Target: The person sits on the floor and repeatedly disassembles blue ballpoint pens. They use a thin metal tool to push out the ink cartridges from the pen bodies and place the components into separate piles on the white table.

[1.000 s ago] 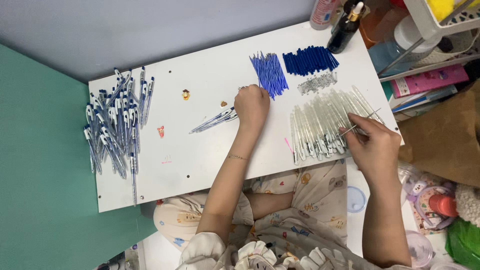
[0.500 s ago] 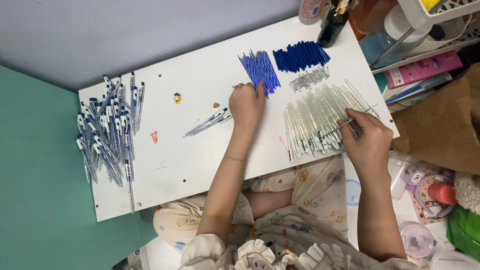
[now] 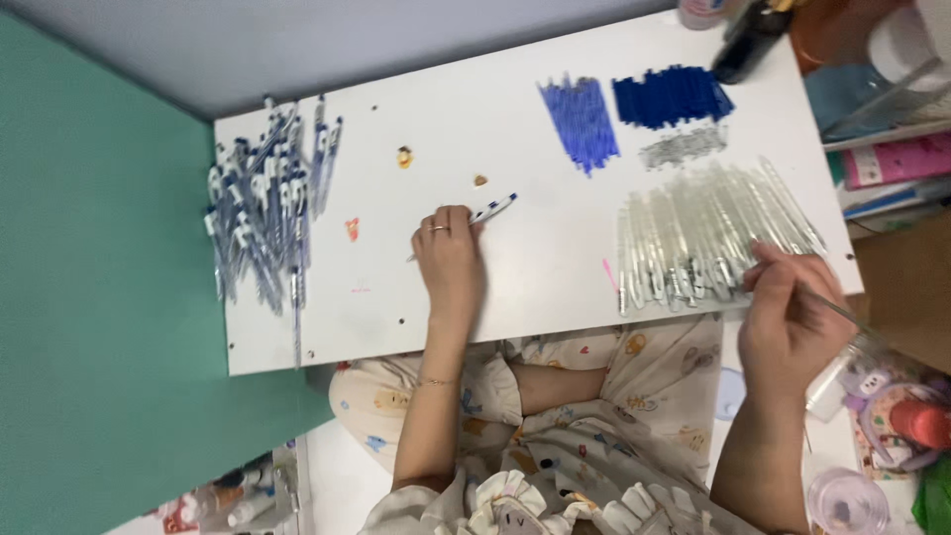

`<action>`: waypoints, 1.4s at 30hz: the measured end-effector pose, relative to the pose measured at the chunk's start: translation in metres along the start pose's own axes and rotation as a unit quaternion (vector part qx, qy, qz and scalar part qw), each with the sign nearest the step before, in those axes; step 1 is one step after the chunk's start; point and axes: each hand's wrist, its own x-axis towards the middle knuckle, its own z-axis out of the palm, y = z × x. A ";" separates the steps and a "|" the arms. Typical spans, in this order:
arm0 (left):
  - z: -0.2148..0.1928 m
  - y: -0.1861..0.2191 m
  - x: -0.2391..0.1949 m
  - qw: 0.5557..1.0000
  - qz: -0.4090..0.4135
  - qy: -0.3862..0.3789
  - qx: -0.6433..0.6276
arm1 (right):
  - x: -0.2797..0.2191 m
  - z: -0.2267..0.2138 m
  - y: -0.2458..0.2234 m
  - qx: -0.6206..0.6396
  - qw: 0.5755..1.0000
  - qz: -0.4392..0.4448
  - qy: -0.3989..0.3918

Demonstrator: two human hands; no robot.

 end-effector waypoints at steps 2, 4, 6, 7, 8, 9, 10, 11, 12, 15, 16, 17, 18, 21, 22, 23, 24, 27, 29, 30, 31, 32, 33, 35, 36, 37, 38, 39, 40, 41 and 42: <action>-0.004 0.002 -0.003 0.999 0.010 0.007 0.030 | -0.010 0.019 0.003 0.083 0.996 0.001 -0.044; -0.008 0.009 -0.006 0.998 0.022 0.010 0.055 | -0.016 0.033 -0.013 0.158 0.984 0.004 -0.086; -0.016 0.016 -0.004 0.997 0.007 0.072 -0.024 | -0.014 0.049 -0.047 0.179 0.975 0.070 -0.111; -0.027 0.022 -0.005 0.997 0.006 0.076 -0.023 | -0.017 0.058 -0.050 0.180 0.975 0.066 -0.111; -0.037 0.028 -0.005 0.993 -0.001 0.083 -0.089 | -0.019 0.066 -0.053 0.206 0.972 0.048 -0.099; -0.048 0.034 -0.008 0.984 -0.009 0.087 -0.153 | -0.023 0.074 -0.056 0.230 0.969 0.033 -0.087; -0.054 0.041 -0.011 0.984 -0.010 0.089 -0.153 | -0.025 0.080 -0.062 0.231 0.968 0.031 -0.088; -0.060 0.049 -0.017 0.920 -0.073 0.023 -0.384 | -0.029 0.085 -0.068 0.252 0.963 0.033 -0.087; -0.066 0.057 -0.023 0.796 -0.132 -0.043 -0.589 | -0.033 0.090 -0.074 0.272 0.958 0.035 -0.086; -0.074 0.069 -0.043 0.694 -0.128 -0.109 -0.700 | -0.036 0.100 -0.086 0.283 0.956 -0.012 -0.080; -0.080 0.073 -0.046 0.694 -0.130 -0.109 -0.700 | -0.034 0.101 -0.090 0.283 0.956 -0.010 -0.081; -0.085 0.077 -0.049 0.681 -0.115 -0.121 -0.713 | -0.032 0.101 -0.093 0.274 0.958 -0.019 -0.086; -0.091 0.081 -0.052 0.669 -0.099 -0.132 -0.725 | -0.029 0.102 -0.097 0.265 0.960 -0.029 -0.090; -0.101 0.093 -0.056 0.660 -0.112 -0.138 -0.730 | -0.027 0.099 -0.102 0.259 0.959 -0.063 -0.101; -0.101 0.094 -0.057 0.661 -0.112 -0.138 -0.729 | -0.027 0.098 -0.103 0.259 0.958 -0.063 -0.101; -0.100 0.095 -0.057 0.661 -0.110 -0.132 -0.731 | -0.027 0.097 -0.103 0.253 0.959 -0.073 -0.104; -0.100 0.097 -0.057 0.661 -0.107 -0.126 -0.732 | -0.027 0.095 -0.104 0.246 0.960 -0.083 -0.107; -0.106 0.099 -0.056 0.674 -0.098 -0.131 -0.720 | -0.028 0.091 -0.097 0.227 0.964 -0.098 -0.099; -0.106 0.102 -0.057 0.675 -0.100 -0.131 -0.719 | -0.028 0.090 -0.099 0.218 0.966 -0.106 -0.093; -0.107 0.103 -0.057 0.677 -0.103 -0.129 -0.717 | -0.027 0.090 -0.099 0.210 0.967 -0.114 -0.088; -0.106 0.103 -0.059 0.678 -0.103 -0.129 -0.716 | -0.028 0.091 -0.100 0.210 0.967 -0.114 -0.088; -0.105 0.103 -0.061 0.680 -0.104 -0.123 -0.715 | -0.028 0.092 -0.100 0.199 0.969 -0.129 -0.073; -0.103 0.104 -0.064 0.682 -0.105 -0.118 -0.714 | -0.028 0.092 -0.100 0.188 0.970 -0.143 -0.058; -0.100 0.105 -0.066 0.665 -0.118 -0.098 -0.731 | -0.029 0.093 -0.103 0.183 0.970 -0.150 -0.047; -0.098 0.106 -0.067 0.647 -0.132 -0.078 -0.747 | -0.029 0.094 -0.104 0.178 0.971 -0.158 -0.037; -0.098 0.108 -0.068 0.647 -0.132 -0.079 -0.747 | -0.030 0.094 -0.103 0.178 0.971 -0.158 -0.037; -0.097 0.109 -0.069 0.640 -0.135 -0.075 -0.753 | -0.030 0.094 -0.103 0.180 0.970 -0.160 -0.031; -0.097 0.111 -0.070 0.632 -0.139 -0.071 -0.759 | -0.030 0.094 -0.102 0.183 0.969 -0.163 -0.025; -0.099 0.111 -0.069 0.633 -0.139 -0.071 -0.759 | -0.030 0.093 -0.099 0.183 0.969 -0.163 -0.025; -0.101 0.112 -0.067 0.644 -0.133 -0.078 -0.749 | -0.030 0.092 -0.096 0.193 0.967 -0.161 -0.034; -0.104 0.112 -0.065 0.656 -0.127 -0.086 -0.739 | -0.030 0.090 -0.094 0.203 0.965 -0.159 -0.044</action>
